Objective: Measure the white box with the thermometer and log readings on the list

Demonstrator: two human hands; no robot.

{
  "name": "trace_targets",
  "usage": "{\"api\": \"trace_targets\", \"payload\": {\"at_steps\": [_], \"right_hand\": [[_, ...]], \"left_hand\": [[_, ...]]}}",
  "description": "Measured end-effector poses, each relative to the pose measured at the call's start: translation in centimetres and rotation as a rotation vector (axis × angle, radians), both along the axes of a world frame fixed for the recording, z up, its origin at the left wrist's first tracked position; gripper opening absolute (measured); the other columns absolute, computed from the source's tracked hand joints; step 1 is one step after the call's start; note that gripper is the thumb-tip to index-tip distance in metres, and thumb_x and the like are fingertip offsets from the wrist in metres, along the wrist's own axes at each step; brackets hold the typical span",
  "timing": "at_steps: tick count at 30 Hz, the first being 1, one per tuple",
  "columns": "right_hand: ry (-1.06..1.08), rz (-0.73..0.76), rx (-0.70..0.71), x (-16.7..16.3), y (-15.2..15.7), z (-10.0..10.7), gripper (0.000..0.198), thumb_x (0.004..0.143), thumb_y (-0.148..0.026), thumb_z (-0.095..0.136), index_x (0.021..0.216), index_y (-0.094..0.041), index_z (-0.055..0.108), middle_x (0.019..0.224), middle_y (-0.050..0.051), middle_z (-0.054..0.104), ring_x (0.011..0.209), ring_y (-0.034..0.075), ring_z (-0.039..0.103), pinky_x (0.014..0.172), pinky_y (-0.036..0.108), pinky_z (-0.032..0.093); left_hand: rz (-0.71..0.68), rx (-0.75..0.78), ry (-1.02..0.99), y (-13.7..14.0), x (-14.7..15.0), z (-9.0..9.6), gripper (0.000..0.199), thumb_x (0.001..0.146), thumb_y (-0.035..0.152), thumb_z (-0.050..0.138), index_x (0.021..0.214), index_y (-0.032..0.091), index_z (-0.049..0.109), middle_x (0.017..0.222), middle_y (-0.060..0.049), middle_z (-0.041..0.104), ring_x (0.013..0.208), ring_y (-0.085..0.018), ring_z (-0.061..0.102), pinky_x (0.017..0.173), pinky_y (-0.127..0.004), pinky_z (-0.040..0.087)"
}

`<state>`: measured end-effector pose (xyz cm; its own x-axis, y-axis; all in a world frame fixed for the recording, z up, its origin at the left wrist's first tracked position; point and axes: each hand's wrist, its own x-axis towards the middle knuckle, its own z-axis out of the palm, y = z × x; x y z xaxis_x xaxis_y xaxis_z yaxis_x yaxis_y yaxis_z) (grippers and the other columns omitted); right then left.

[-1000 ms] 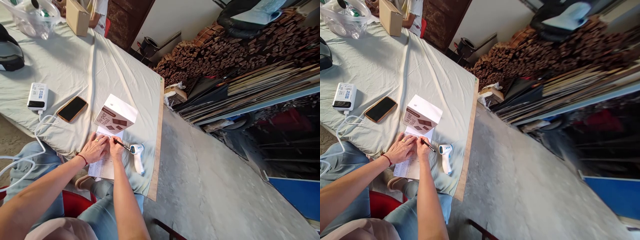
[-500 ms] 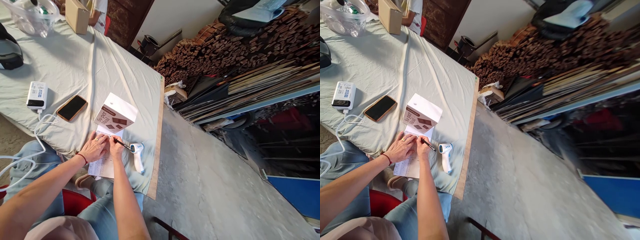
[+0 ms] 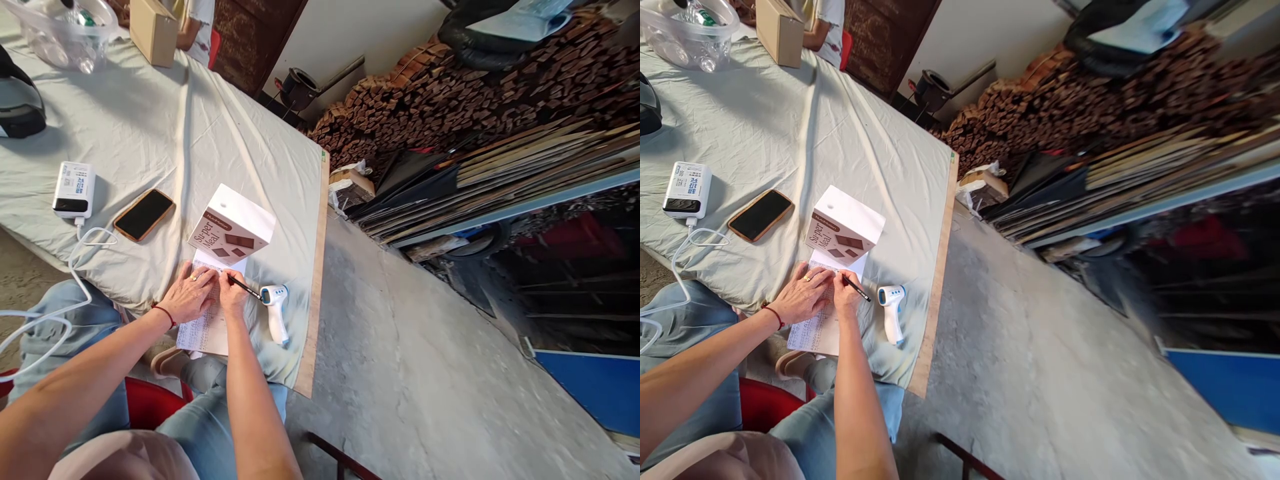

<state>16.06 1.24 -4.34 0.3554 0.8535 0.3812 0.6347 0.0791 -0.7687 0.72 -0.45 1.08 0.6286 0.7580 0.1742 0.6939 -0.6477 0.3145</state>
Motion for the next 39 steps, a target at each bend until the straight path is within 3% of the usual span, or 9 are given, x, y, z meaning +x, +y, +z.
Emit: {"api": "trace_targets", "payload": {"at_steps": [32, 39], "right_hand": [[0.003, -0.048, 0.001, 0.1, -0.1, -0.2, 0.03, 0.087, -0.045, 0.044, 0.078, -0.02, 0.058, 0.072, 0.006, 0.069, 0.066, 0.017, 0.063, 0.068, 0.03, 0.054], [0.002, -0.147, 0.061, 0.3, -0.9, 1.1, 0.031, 0.092, -0.041, 0.039, 0.092, -0.019, 0.06, 0.086, 0.009, 0.068, 0.08, 0.018, 0.064, 0.075, 0.03, 0.052]], "left_hand": [[0.001, -0.008, -0.007, 0.0, 0.0, 0.2, 0.032, 0.089, 0.029, 0.055, 0.118, 0.019, 0.062, 0.143, -0.01, 0.052, 0.135, -0.027, 0.042, 0.121, -0.056, 0.017], [0.004, 0.005, -0.027, 0.0, -0.1, -0.1, 0.029, 0.09, 0.029, 0.053, 0.115, 0.019, 0.062, 0.142, -0.01, 0.052, 0.133, -0.027, 0.043, 0.119, -0.058, 0.02]]}}
